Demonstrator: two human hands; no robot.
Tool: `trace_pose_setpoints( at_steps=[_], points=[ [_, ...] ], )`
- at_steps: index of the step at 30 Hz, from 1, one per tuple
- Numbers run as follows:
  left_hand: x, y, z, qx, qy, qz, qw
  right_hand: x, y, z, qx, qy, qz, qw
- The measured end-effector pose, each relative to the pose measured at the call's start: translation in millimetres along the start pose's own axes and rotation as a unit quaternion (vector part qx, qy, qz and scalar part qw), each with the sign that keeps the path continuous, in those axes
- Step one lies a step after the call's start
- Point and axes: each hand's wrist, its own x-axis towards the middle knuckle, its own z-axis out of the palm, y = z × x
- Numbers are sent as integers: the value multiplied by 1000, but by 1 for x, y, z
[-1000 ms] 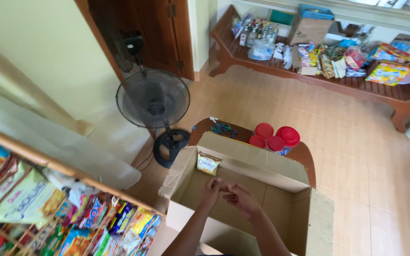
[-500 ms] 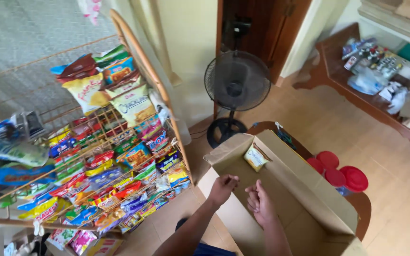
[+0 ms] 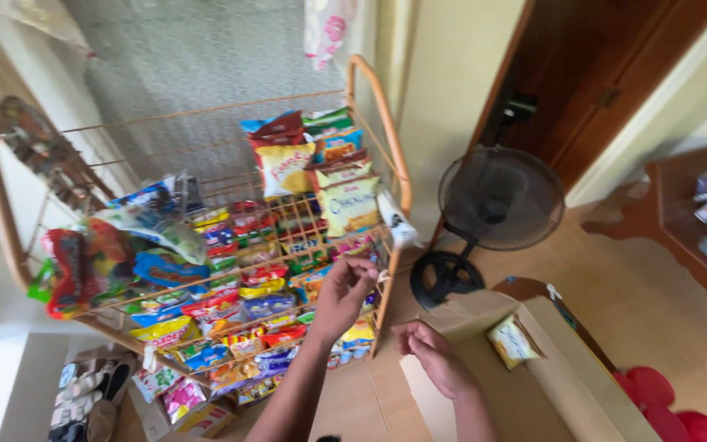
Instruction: Picking up snack bags from a wire rack and packing them into a cardboard box.
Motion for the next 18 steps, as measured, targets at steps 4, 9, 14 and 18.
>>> trace_pose_setpoints(
  at_steps=[4, 9, 14, 18],
  points=[
    [33, 59, -46, 60, 40, 43, 996, 45, -46, 56, -56, -74, -20, 995],
    [105, 72, -110, 201, 109, 113, 967, 113, -85, 103, -46, -106, -90, 989],
    [193, 36, -172, 367, 180, 156, 899, 216, -115, 150, -148, -68, -174, 971],
    [228, 5, -199, 463, 208, 122, 853, 304, -88, 149, -333, 35, -175, 926]
  ],
)
